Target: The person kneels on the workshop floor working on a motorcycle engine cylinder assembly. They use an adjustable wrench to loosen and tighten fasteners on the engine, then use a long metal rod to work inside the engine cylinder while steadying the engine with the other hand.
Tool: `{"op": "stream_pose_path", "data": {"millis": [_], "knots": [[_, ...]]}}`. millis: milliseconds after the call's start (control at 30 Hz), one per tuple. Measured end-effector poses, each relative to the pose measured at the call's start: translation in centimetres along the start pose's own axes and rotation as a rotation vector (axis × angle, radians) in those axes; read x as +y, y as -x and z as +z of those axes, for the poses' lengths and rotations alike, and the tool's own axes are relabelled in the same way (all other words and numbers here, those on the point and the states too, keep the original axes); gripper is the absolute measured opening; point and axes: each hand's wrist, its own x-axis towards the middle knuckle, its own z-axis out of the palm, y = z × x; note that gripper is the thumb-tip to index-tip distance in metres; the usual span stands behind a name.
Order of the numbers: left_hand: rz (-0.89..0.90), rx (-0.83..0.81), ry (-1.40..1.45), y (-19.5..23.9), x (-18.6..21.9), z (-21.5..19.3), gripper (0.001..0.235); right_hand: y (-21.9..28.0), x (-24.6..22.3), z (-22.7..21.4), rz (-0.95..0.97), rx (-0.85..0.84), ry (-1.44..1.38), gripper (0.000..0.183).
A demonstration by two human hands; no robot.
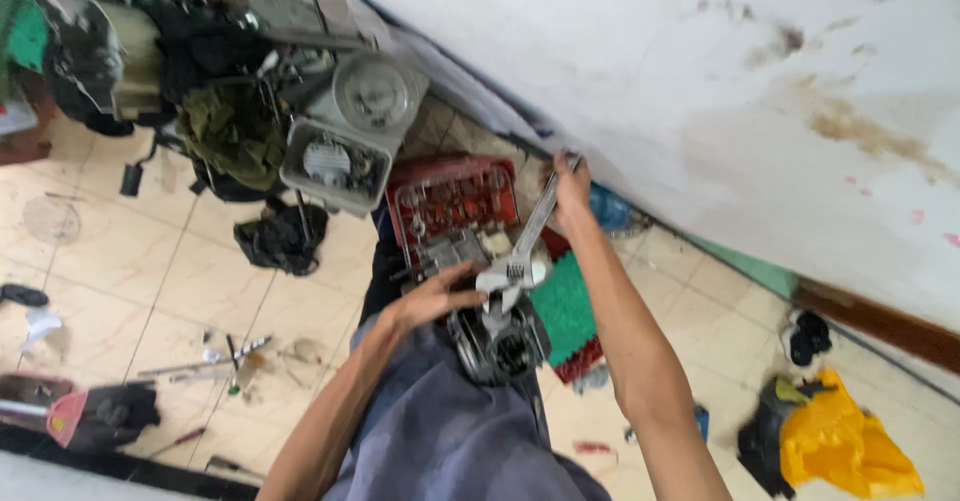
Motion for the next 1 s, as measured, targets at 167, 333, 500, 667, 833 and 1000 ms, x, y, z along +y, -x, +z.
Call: {"op": "stream_pose_path", "data": {"millis": [167, 333, 500, 667, 833, 1000], "knots": [[-0.04, 0.082, -0.138, -1.0, -4.7, -0.3, 0.091, -2.7, 4.2, 2.0, -0.088, 0.049, 0.44, 0.034], [-0.023, 0.077, -0.147, 2.3, 1.8, 0.3, 0.077, 1.9, 3.5, 10.5, 0.094, 0.036, 0.847, 0.044], [0.052, 0.101, -0.22, 3.4, 1.5, 0.0, 0.074, 4.6, 4.5, 15.0, 0.059, -0.149, 1.206, 0.046], [0.048, 0.26, -0.221, 4.7, -1.8, -7.4, 0.041, 8.0, 5.5, 18.4, 0.013, -0.312, 1.252, 0.05], [0.222, 0.804, -0.109, 7.0, -5.3, -15.0, 0.021, 12.0, 7.6, 21.5, -0.156, -0.513, 1.507, 0.051], [0.054, 0.882, -0.068, 9.0, -0.4, -14.9, 0.024, 16.4, 6.7, 23.0, -0.182, -0.746, 1.574, 0.048]]}}
